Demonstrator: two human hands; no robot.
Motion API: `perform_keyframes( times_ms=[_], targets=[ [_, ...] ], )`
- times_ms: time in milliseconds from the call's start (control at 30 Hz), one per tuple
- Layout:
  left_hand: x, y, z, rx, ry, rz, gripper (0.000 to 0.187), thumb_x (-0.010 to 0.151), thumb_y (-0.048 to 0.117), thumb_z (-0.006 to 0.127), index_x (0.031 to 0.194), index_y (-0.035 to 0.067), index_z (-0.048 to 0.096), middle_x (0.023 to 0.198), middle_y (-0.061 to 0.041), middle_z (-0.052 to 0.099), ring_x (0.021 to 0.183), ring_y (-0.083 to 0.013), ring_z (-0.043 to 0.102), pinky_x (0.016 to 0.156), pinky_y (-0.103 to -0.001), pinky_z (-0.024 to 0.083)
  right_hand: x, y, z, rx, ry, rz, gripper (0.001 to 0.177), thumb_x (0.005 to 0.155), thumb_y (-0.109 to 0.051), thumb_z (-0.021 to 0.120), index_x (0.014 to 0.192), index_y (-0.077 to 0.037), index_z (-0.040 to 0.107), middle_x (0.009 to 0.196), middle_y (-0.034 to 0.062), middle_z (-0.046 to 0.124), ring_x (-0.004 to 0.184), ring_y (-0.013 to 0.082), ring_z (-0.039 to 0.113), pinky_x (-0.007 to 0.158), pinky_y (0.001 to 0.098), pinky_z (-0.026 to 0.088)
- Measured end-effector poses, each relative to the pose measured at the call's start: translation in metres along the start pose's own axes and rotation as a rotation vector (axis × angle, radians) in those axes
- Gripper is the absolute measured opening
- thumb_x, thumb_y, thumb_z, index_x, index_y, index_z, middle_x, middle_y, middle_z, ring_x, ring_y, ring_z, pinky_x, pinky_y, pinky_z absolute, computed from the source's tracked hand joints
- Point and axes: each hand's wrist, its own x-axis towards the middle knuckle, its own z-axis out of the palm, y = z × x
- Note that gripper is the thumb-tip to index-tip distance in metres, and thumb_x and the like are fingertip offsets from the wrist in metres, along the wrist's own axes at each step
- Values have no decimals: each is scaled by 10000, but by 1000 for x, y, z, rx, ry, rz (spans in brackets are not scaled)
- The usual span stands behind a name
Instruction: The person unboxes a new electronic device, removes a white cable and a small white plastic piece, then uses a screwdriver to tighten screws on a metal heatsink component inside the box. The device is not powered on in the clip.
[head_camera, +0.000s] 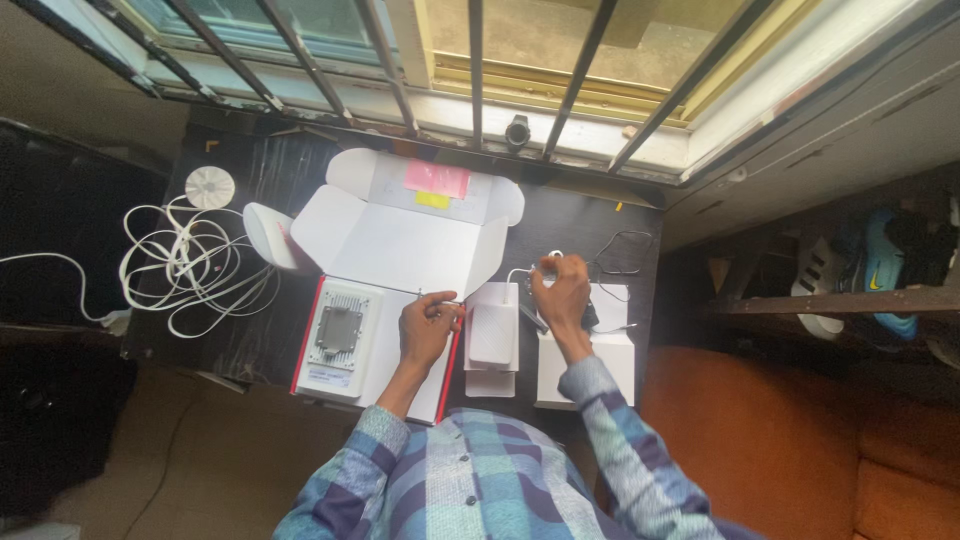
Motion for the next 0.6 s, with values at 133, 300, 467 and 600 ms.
perform_keyframes(
  times_ms=[133, 300, 467, 600],
  targets=[
    [-1, -1, -17, -63, 165, 50, 275, 882, 69, 648, 1129, -32, 713, 835, -89, 789, 619, -113, 695, 584, -229, 544, -52, -70, 4, 236, -183, 199, 178, 830, -250, 737, 891, -89, 785, 773, 90, 771, 708, 213, 750, 695, 368, 584],
    [-23, -14, -43, -74, 284, 26, 235, 894, 89, 653, 1095, -16, 715, 824, -86, 781, 611, -116, 699, 580, -229, 551, -91, -134, 30, 141, -378, 80, 233, 792, -313, 778, 810, -81, 787, 762, 118, 762, 709, 294, 735, 687, 426, 575],
    [-45, -36, -79, -107, 229, 28, 209, 894, 59, 648, 1074, -19, 720, 847, -97, 781, 627, -110, 704, 587, -233, 572, -111, -164, 65, -42, -505, 135, 323, 791, -368, 780, 801, -46, 772, 740, 173, 743, 728, 355, 731, 706, 471, 573],
    [-47, -53, -109, -112, 136, 38, 209, 893, 40, 645, 1080, -18, 718, 857, -108, 779, 620, -121, 697, 580, -244, 571, -123, -170, 90, -112, -405, 119, 329, 763, -330, 787, 789, -5, 751, 737, 214, 717, 737, 391, 720, 699, 508, 565]
  ],
)
